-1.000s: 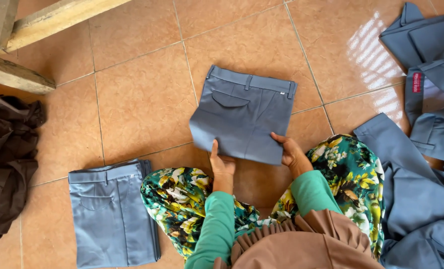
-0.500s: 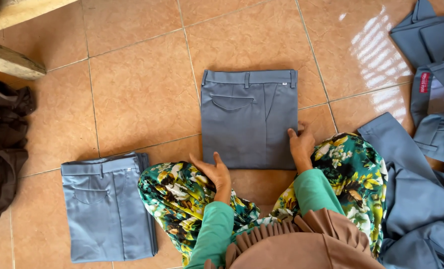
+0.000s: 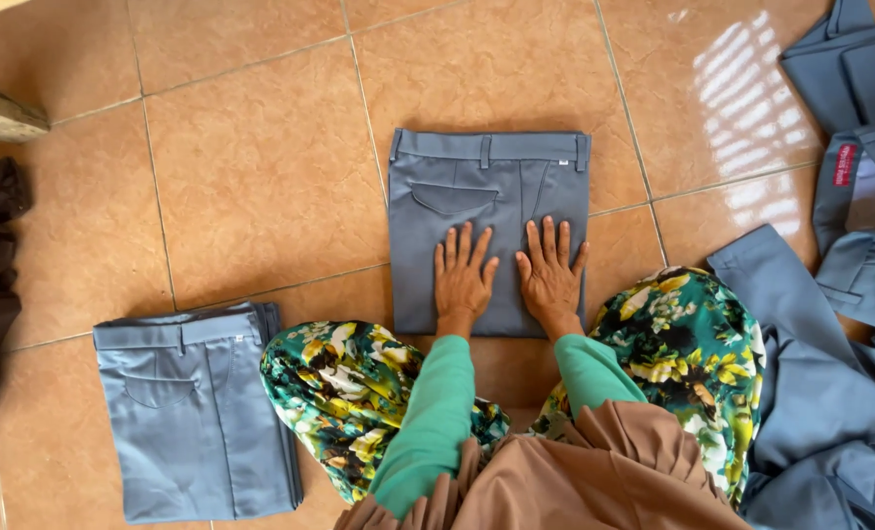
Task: Folding grey trousers into neat rectangles and stacking them on the floor in a sewing factory environment.
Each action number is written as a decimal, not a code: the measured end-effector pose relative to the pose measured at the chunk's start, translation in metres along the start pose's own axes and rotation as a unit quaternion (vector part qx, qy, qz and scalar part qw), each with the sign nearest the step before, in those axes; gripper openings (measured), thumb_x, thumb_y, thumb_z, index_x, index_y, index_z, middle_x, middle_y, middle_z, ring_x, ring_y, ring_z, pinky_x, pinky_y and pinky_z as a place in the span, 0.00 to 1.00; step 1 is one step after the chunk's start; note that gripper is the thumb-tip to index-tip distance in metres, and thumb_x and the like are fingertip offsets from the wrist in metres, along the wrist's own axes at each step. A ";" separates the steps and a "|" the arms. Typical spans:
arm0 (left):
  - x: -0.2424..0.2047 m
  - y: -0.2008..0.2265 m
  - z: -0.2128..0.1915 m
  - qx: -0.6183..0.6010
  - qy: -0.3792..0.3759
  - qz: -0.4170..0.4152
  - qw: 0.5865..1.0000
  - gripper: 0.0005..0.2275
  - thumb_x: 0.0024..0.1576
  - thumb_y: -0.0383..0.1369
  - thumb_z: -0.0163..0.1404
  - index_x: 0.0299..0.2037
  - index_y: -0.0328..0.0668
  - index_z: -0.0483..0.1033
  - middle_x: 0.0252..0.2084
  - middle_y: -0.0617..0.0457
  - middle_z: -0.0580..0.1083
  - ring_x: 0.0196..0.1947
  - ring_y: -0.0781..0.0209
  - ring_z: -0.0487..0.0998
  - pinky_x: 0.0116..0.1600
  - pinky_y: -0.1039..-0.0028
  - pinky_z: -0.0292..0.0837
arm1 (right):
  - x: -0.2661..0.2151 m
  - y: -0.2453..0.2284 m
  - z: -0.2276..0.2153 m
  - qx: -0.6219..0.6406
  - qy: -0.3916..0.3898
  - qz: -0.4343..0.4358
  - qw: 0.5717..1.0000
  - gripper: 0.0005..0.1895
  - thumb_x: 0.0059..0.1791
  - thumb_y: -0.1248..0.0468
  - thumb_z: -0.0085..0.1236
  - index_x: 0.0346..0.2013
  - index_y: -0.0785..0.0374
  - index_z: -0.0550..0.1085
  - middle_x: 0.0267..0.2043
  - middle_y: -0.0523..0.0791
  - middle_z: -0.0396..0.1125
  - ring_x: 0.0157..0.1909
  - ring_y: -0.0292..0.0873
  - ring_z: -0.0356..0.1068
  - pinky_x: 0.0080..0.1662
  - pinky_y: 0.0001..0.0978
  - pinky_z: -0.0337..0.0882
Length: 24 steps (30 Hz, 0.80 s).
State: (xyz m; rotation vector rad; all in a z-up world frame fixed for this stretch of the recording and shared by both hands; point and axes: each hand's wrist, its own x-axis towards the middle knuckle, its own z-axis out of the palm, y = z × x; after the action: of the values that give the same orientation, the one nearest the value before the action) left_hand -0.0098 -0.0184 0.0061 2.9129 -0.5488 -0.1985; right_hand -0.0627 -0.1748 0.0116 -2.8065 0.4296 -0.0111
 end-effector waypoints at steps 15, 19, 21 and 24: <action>-0.004 -0.105 -0.012 0.055 0.016 -0.199 0.978 0.26 0.69 0.54 0.19 0.78 0.72 0.35 0.81 0.57 0.38 0.79 0.43 0.36 0.73 0.35 0.26 | 0.003 -0.003 -0.007 0.006 -0.027 0.010 1.000 0.33 0.60 0.37 0.17 0.79 0.39 0.40 0.83 0.37 0.31 0.82 0.46 0.22 0.74 0.59 0.20; -0.005 -0.090 -0.004 0.037 0.061 -0.235 0.969 0.27 0.68 0.57 0.21 0.77 0.71 0.36 0.80 0.43 0.39 0.77 0.32 0.36 0.71 0.31 0.30 | 0.003 -0.001 -0.008 0.009 -0.026 0.005 1.000 0.33 0.60 0.36 0.16 0.79 0.38 0.40 0.83 0.36 0.30 0.82 0.45 0.22 0.74 0.58 0.19; -0.014 -0.065 -0.023 0.055 0.169 -0.242 0.954 0.28 0.63 0.46 0.46 0.73 0.45 0.59 0.78 0.34 0.43 0.76 0.28 0.41 0.69 0.32 0.41 | 0.004 0.001 -0.007 0.025 -0.040 0.009 0.999 0.32 0.60 0.37 0.18 0.79 0.36 0.41 0.83 0.36 0.29 0.82 0.44 0.22 0.74 0.61 0.21; -0.044 -0.030 -0.009 -0.133 0.213 -0.228 0.941 0.16 0.61 0.47 0.48 0.58 0.61 0.71 0.51 0.52 0.72 0.47 0.47 0.79 0.54 0.47 0.68 | 0.003 0.018 0.000 0.073 0.040 -0.008 0.996 0.27 0.60 0.41 0.31 0.75 0.33 0.54 0.82 0.39 0.40 0.81 0.42 0.37 0.74 0.60 0.35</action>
State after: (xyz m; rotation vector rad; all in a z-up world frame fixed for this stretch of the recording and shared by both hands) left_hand -0.0386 0.0268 0.0131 2.6471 0.2093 0.2778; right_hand -0.0652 -0.1917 0.0066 -2.6725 0.4066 -0.1541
